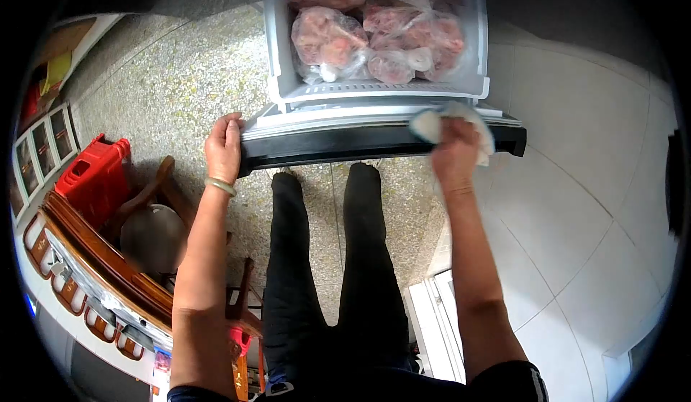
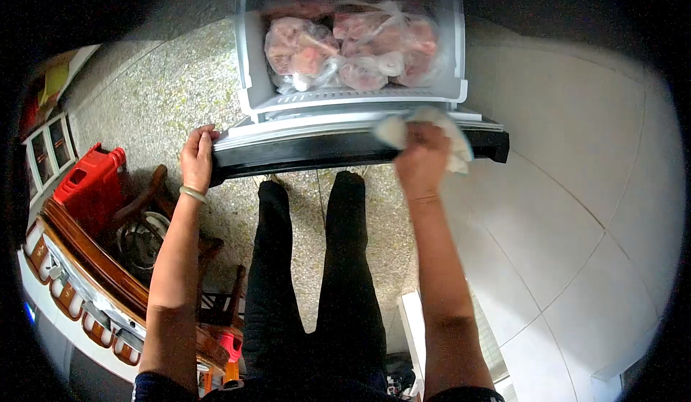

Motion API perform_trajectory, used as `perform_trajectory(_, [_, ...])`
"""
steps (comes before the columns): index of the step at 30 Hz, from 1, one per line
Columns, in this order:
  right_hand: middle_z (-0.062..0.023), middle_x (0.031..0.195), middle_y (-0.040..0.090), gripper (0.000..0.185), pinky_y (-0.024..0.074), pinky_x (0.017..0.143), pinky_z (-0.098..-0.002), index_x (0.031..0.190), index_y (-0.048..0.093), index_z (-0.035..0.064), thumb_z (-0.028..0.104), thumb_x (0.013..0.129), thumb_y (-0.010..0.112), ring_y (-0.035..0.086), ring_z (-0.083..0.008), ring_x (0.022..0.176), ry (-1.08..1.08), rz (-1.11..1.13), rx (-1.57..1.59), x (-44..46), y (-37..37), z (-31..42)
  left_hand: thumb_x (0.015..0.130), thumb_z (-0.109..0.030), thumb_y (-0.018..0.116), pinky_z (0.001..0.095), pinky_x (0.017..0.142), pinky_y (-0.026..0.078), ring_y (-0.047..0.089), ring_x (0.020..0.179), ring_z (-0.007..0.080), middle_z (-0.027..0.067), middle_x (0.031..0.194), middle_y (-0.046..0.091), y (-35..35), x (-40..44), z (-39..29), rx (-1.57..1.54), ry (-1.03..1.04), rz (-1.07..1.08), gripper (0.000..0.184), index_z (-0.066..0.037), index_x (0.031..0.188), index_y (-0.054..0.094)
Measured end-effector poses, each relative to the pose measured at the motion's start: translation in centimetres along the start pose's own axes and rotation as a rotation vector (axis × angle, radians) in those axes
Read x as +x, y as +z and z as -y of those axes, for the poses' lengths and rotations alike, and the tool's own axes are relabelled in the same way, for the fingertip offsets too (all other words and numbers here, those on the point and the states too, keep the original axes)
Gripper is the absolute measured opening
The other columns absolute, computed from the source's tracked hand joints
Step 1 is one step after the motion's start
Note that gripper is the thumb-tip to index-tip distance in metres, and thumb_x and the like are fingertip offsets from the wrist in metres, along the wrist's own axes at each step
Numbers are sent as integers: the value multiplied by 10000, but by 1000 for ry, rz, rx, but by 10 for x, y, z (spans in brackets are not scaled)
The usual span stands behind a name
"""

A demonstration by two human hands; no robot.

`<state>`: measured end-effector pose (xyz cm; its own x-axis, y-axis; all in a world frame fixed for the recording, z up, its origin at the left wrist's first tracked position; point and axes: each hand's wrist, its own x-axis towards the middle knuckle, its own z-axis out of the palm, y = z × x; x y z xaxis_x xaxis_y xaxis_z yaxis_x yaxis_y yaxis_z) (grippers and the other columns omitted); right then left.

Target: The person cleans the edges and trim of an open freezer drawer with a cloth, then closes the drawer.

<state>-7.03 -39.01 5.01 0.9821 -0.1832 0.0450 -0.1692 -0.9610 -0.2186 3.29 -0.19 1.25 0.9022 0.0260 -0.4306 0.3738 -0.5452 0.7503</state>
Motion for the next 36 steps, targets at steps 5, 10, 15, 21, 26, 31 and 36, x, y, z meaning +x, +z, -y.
perform_trajectory(5, [-89, 903, 579, 339, 394, 817, -410, 874, 643, 64, 13, 542, 605, 525, -280, 917, -100, 179, 247, 17, 25, 157, 932, -142, 460, 271, 815, 449, 579, 870, 145, 97, 934, 632, -1, -1, 2, -119, -38, -9, 233, 2, 1082, 565])
perform_trajectory(10, [-72, 916, 572, 275, 383, 834, -382, 853, 649, 77, 14, 586, 628, 524, -243, 941, -184, 319, 247, 32, 41, 227, 943, -190, 454, 272, 845, 437, 571, 912, 166, 115, 996, 616, 2, -1, 10, -311, -77, -24, 282, 24, 1100, 549])
perform_trajectory(15, [-42, 830, 625, 283, 478, 733, -347, 883, 694, 167, 19, 662, 601, 596, -206, 776, -180, 151, 88, 25, 16, 124, 963, -319, 342, 306, 870, 424, 573, 949, 222, 149, 992, 622, 3, -17, 22, -281, -174, -120, 432, 25, 1080, 575])
perform_trajectory(21, [-113, 832, 572, 325, 418, 733, -431, 893, 620, 36, -12, 579, 552, 549, -315, 839, -239, 134, 26, 20, 22, 153, 960, -255, 298, 316, 828, 445, 577, 864, 197, 142, 924, 614, 15, -24, 29, -449, -169, -283, 387, 25, 1096, 527])
perform_trajectory(26, [-69, 819, 487, 272, 346, 750, -403, 865, 596, 89, 100, 593, 591, 464, -269, 792, -335, 210, 195, 25, 62, 264, 941, -163, 336, 312, 830, 447, 579, 864, 197, 149, 952, 609, 18, -26, 28, -569, -230, -337, 300, 11, 1144, 473])
perform_trajectory(31, [-76, 890, 531, 284, 368, 769, -408, 877, 612, 99, 69, 595, 621, 507, -258, 883, -348, 513, 128, 49, 44, 290, 928, -134, 352, 341, 823, 448, 582, 885, 269, 170, 1014, 590, 14, -27, 25, -450, -190, -313, 294, 13, 1163, 448])
perform_trajectory(36, [-78, 808, 548, 379, 363, 735, -388, 913, 656, 93, 57, 538, 691, 518, -266, 840, -319, 456, -42, 42, 23, 236, 947, -128, 351, 295, 793, 450, 552, 863, 166, 116, 979, 576, 20, -26, 30, -538, -172, -321, 295, 9, 1202, 409])
